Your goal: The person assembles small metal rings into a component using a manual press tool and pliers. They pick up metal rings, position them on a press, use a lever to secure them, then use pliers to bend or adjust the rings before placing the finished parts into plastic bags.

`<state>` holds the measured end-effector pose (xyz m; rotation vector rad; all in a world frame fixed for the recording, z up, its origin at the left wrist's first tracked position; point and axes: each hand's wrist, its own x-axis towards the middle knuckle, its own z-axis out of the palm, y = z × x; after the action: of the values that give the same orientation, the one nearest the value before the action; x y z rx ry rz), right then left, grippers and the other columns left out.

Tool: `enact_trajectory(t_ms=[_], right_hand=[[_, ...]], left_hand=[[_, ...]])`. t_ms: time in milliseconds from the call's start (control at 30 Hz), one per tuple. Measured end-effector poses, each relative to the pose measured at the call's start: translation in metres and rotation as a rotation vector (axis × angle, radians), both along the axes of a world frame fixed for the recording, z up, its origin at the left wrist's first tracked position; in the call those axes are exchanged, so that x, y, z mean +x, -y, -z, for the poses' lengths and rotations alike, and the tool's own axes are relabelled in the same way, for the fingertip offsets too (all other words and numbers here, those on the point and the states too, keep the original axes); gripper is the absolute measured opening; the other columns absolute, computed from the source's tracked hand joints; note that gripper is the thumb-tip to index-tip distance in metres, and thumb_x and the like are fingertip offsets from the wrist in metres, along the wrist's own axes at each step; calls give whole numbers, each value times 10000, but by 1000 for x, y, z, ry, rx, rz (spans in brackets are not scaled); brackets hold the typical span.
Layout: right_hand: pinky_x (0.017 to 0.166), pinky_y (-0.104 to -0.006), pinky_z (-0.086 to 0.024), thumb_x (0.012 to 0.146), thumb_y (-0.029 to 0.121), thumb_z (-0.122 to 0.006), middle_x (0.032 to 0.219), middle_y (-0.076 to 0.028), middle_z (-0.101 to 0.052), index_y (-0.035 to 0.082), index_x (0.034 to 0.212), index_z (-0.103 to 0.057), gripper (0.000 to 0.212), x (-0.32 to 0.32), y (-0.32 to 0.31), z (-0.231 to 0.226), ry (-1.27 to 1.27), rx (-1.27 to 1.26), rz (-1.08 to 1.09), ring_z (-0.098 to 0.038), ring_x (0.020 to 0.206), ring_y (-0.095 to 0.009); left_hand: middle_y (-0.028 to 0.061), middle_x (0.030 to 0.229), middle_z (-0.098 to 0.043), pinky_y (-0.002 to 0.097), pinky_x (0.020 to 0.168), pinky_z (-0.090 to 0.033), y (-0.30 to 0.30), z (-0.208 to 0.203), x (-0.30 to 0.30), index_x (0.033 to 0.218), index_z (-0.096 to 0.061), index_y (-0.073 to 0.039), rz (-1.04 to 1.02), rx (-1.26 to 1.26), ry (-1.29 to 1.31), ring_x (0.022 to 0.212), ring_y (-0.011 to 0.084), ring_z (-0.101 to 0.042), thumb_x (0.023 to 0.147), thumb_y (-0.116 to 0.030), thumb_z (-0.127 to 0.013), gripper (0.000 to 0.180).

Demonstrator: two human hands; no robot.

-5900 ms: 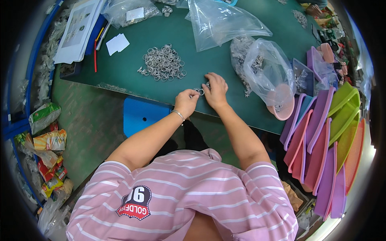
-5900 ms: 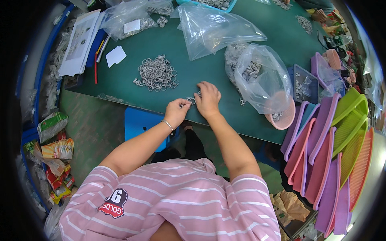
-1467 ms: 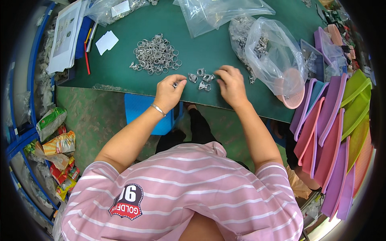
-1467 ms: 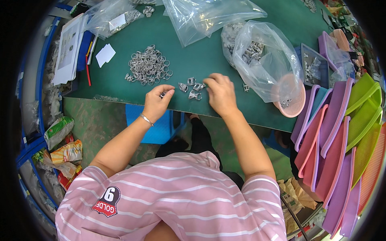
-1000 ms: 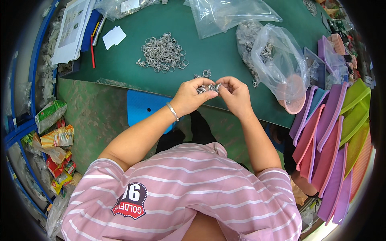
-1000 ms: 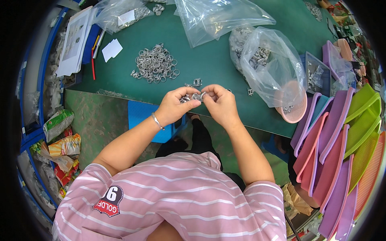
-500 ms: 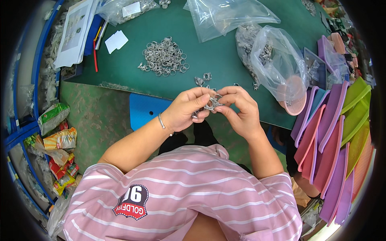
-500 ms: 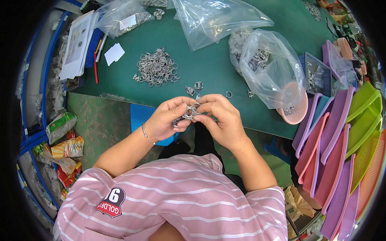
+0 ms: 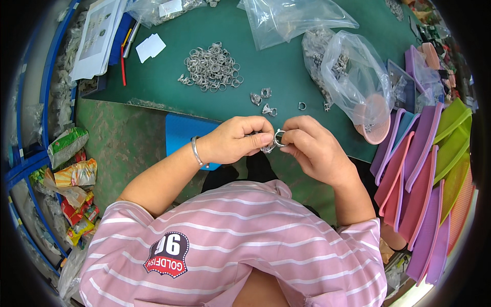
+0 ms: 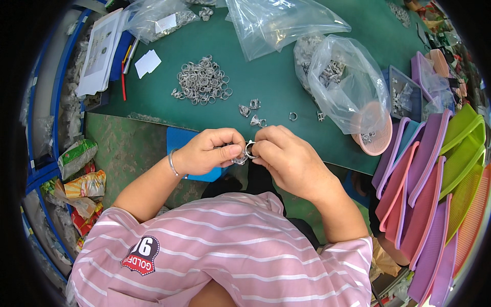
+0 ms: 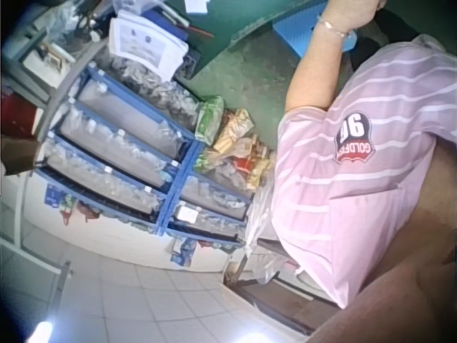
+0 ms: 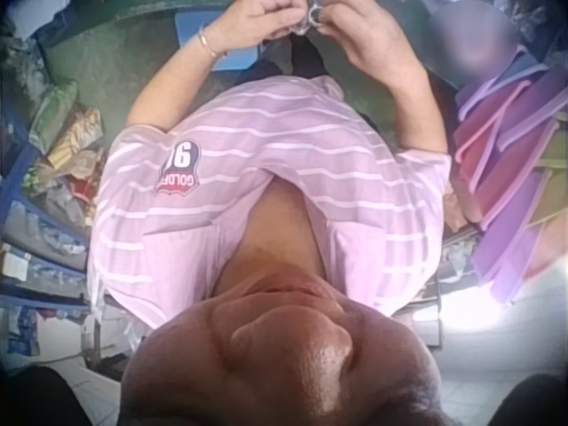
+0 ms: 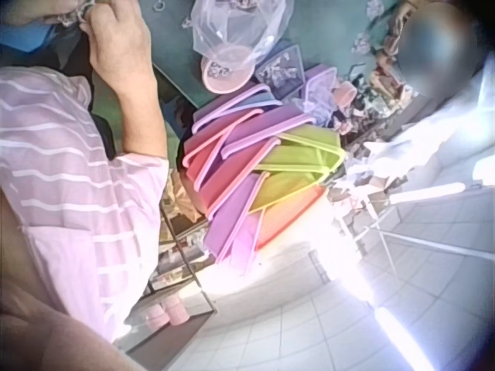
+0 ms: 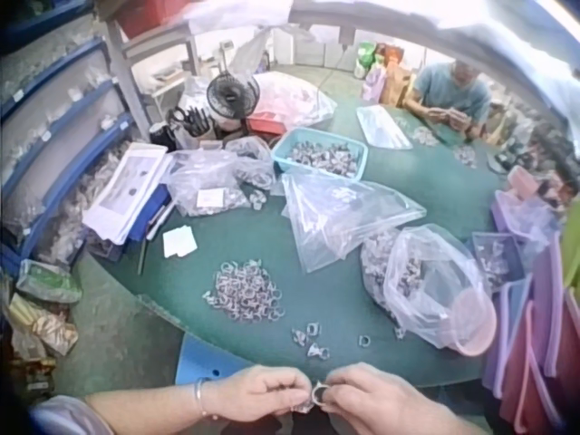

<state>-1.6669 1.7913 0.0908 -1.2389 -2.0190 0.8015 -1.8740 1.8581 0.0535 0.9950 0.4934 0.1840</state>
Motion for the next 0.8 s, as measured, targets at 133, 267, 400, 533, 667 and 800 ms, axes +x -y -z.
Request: enact_trajectory(t_ms=[133,267,400,533,667,800], right_hand=[[621,-386,-465,695,32,-710,827,-113,-547,18,801,-552,191,2,1,-8,-32,-97,-109,-560,748,-306],[617,-382,-465,711,38,-709,791,-116,-557,15,795,-547,183,0,2,-10,-48,-66,-126,-563,718,-304],[617,-370,-467,719,23,-696,806,-120,-556,8,791,-542,170,-4,11,-5,-106,-153,-52,-564,728,-299],[613,-362,-468,707,5,-693,864,-125,-548,4,803,-540,181,-11,18,0,-137,-16,-87,-553,730,-296],[618,-359,-468,696,-1,-697,923,-134,-536,0,832,-541,207,-15,24,3,-82,89,-155,-546,733,-296],[609,-361,-457,756,41,-677,811,-130,-533,-1,814,-522,170,-25,35,2,-148,-116,-106,-539,707,-301]], left_hand=[[-15,751,-495,205,528,-360,0,0,-5,922,-537,-23,132,58,-31,610,56,-413,965,-232,-503,216],[-10,738,-500,214,536,-379,5,-7,-6,905,-537,-28,137,147,-42,607,61,-434,958,-233,-510,214],[-4,712,-500,223,539,-388,10,-9,-5,885,-538,-31,7,626,45,602,67,-451,956,-222,-513,205],[2,730,-512,218,512,-361,14,-6,-9,865,-540,-29,97,272,61,578,67,-429,955,-220,-515,212],[4,745,-515,210,497,-334,11,-11,-18,866,-541,-24,269,-324,-54,558,63,-404,955,-224,-514,221],[7,745,-529,240,522,-367,12,-13,-25,836,-552,-22,359,52,-99,585,80,-442,937,-252,-545,252]])
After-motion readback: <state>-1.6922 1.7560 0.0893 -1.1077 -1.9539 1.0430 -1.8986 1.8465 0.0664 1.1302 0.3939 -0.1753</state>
